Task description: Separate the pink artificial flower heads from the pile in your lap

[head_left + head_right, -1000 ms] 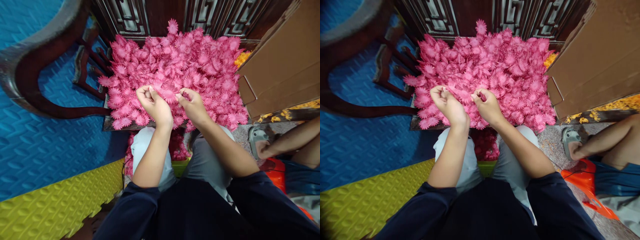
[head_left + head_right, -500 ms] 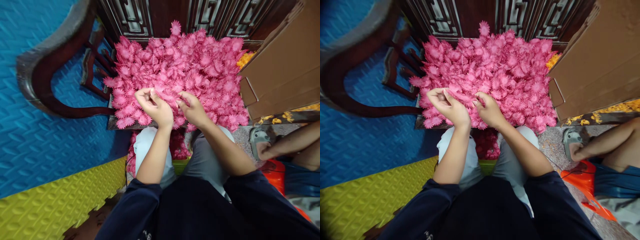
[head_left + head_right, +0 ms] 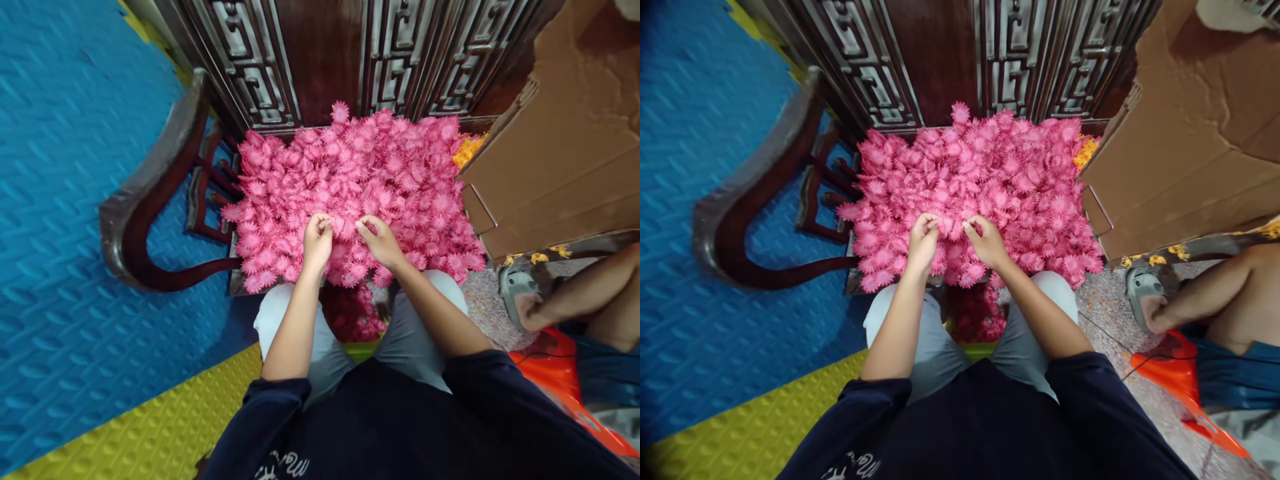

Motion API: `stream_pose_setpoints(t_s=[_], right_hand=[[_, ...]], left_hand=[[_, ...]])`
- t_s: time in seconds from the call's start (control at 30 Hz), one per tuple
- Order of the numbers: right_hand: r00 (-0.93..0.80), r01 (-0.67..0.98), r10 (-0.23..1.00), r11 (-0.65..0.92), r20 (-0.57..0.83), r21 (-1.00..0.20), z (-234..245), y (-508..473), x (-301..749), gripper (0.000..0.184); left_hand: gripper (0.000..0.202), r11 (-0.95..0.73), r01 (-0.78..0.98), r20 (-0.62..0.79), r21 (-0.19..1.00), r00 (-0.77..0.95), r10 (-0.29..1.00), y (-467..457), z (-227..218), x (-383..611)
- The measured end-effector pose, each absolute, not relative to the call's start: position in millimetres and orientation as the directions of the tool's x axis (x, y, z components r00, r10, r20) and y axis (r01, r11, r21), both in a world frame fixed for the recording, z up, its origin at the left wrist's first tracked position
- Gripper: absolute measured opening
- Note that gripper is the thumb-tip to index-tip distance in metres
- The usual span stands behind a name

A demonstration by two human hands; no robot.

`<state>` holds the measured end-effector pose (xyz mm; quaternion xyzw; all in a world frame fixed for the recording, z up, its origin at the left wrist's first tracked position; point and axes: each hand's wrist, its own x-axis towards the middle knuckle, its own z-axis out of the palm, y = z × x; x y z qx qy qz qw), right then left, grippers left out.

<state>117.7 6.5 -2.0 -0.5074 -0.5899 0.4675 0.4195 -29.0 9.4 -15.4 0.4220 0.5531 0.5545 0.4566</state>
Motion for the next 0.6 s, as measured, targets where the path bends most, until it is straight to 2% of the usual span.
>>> stream_pose_setpoints(t_s=[0.13,0.37,0.43,0.6], right_hand=[[-0.110,0.176,0.993,-0.015,-0.035,-0.984,-1,7,111,0.025],[-0.116,0.175,0.993,0.055,0.035,-0.983,1,6,109,0.018],[-0.115,0.160,0.993,0.043,0.025,-0.986,1,6,109,0.021],[-0.160,0.195,0.987,0.022,-0.009,-0.981,0,4,106,0.037]], left_hand=[[0.011,0.028,-0.072,-0.047,0.997,-0.263,0.964,2,-8,-25],[0.034,0.065,-0.064,-0.078,0.996,-0.234,0.969,-12,-10,-29],[0.031,0.070,-0.057,-0.083,0.996,-0.254,0.964,-12,-13,-30],[0.021,-0.046,0.167,0.091,0.985,-0.273,0.958,-13,-20,-32]])
